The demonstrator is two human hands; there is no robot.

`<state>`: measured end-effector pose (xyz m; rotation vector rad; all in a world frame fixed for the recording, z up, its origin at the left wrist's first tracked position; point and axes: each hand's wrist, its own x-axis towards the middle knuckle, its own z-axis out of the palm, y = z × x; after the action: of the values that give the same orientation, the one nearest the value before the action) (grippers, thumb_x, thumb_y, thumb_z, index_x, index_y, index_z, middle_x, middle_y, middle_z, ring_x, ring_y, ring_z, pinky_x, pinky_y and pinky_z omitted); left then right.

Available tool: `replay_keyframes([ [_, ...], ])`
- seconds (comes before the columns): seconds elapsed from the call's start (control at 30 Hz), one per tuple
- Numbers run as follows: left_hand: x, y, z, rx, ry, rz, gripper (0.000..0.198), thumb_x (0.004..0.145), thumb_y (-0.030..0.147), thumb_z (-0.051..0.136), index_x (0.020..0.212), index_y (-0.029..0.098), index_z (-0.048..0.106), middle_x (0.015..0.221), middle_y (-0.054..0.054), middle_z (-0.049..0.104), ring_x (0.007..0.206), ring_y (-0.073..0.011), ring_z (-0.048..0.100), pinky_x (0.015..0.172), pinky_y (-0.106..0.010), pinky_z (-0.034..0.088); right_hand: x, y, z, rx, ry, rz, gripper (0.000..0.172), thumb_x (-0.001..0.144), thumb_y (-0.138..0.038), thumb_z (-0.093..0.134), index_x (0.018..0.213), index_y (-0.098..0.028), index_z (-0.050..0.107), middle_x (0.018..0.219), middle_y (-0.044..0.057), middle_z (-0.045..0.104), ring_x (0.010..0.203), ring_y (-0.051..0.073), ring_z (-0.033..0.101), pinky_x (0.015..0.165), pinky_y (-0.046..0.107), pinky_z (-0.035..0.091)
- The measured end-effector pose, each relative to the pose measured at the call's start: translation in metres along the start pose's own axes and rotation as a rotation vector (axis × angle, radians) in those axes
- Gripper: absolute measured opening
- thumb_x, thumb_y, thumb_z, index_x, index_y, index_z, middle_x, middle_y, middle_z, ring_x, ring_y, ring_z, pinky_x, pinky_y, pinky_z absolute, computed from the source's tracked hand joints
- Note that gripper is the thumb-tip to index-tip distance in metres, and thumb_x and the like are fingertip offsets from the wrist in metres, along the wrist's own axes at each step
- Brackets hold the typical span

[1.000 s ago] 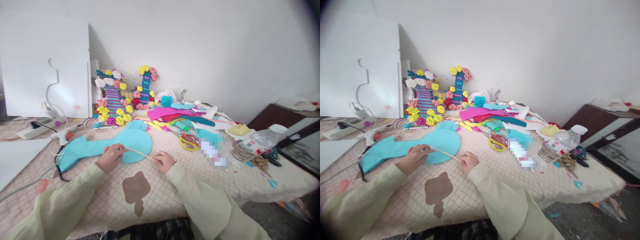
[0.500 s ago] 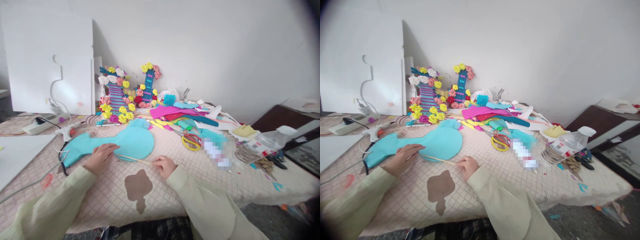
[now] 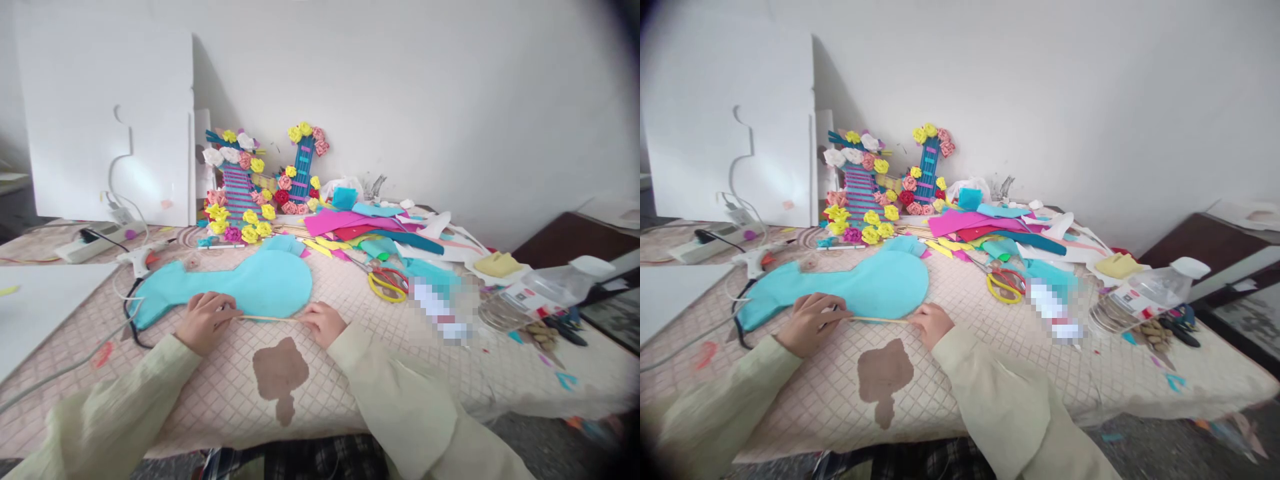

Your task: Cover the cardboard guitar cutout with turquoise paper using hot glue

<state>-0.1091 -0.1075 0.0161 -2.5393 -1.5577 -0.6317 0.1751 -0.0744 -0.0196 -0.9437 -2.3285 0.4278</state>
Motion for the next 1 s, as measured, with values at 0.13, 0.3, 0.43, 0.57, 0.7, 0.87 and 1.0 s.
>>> replay_keyframes([
  [0.13, -0.001, -0.002, -0.001, 0.020, 0.107, -0.011, 0.026, 0.082, 0.024, 0.043, 0.080, 0.024, 0.068, 0.083, -0.005, 0.067, 0.079, -0.0206, 0.056, 0.074, -0.038, 0.035, 0.001, -0.002, -0.003, 0.001, 0.044, 0.009, 0.027, 0.072, -0.003, 0.053, 0.086, -0.019, 0.070, 0.082, 0.006, 0.063, 0.079, 0.018, 0.056, 0.072, 0.031, 0.047],
  [0.3, 0.001, -0.011, -0.006, 0.061, 0.174, -0.076, 0.031, 0.084, 0.021, 0.036, 0.091, 0.022, 0.066, 0.090, -0.008, 0.066, 0.083, -0.0229, 0.056, 0.074, -0.040, 0.035, 0.009, -0.009, -0.001, -0.002, 0.064, 0.018, 0.029, 0.073, -0.001, 0.051, 0.087, -0.018, 0.069, 0.083, 0.006, 0.061, 0.079, 0.017, 0.056, 0.071, 0.029, 0.047],
  [0.43, 0.000, -0.015, -0.005, 0.099, 0.186, -0.127, 0.034, 0.085, 0.021, 0.033, 0.099, 0.020, 0.064, 0.095, -0.010, 0.065, 0.086, -0.0257, 0.055, 0.072, -0.042, 0.035, 0.009, -0.017, 0.005, 0.005, 0.046, -0.012, 0.032, 0.071, 0.001, 0.050, 0.087, -0.019, 0.070, 0.080, 0.006, 0.060, 0.076, 0.016, 0.055, 0.068, 0.027, 0.046],
  [0.57, -0.007, -0.013, 0.002, 0.120, 0.143, -0.103, 0.030, 0.083, 0.024, 0.039, 0.099, 0.027, 0.063, 0.104, -0.005, 0.063, 0.093, -0.0254, 0.053, 0.075, -0.042, 0.034, 0.002, -0.020, 0.007, 0.023, 0.044, -0.055, 0.030, 0.071, -0.001, 0.051, 0.087, -0.019, 0.070, 0.078, 0.005, 0.060, 0.074, 0.016, 0.055, 0.067, 0.028, 0.046],
  [0.7, -0.016, -0.016, 0.006, 0.136, 0.172, -0.098, 0.031, 0.084, 0.025, 0.038, 0.105, 0.022, 0.061, 0.106, -0.008, 0.062, 0.096, -0.0266, 0.051, 0.075, -0.042, 0.034, 0.000, -0.013, 0.005, 0.033, 0.072, -0.063, 0.031, 0.072, -0.001, 0.050, 0.089, -0.018, 0.069, 0.081, 0.006, 0.061, 0.077, 0.017, 0.055, 0.069, 0.029, 0.046],
  [0.87, -0.019, -0.018, 0.012, 0.125, 0.169, -0.037, 0.034, 0.082, 0.025, 0.039, 0.110, 0.023, 0.059, 0.110, -0.009, 0.060, 0.098, -0.0274, 0.049, 0.079, -0.044, 0.034, -0.001, -0.003, 0.005, 0.039, 0.078, -0.054, 0.027, 0.073, -0.003, 0.050, 0.087, -0.016, 0.069, 0.081, 0.007, 0.062, 0.076, 0.018, 0.056, 0.068, 0.030, 0.047],
  [1.0, -0.019, -0.017, 0.016, 0.109, 0.144, 0.017, 0.027, 0.080, 0.027, 0.043, 0.098, 0.030, 0.064, 0.112, -0.004, 0.060, 0.102, -0.0287, 0.047, 0.081, -0.047, 0.032, -0.006, -0.003, 0.003, 0.053, 0.051, -0.069, 0.026, 0.070, -0.003, 0.053, 0.082, -0.018, 0.069, 0.078, 0.005, 0.063, 0.073, 0.016, 0.056, 0.065, 0.027, 0.047],
])
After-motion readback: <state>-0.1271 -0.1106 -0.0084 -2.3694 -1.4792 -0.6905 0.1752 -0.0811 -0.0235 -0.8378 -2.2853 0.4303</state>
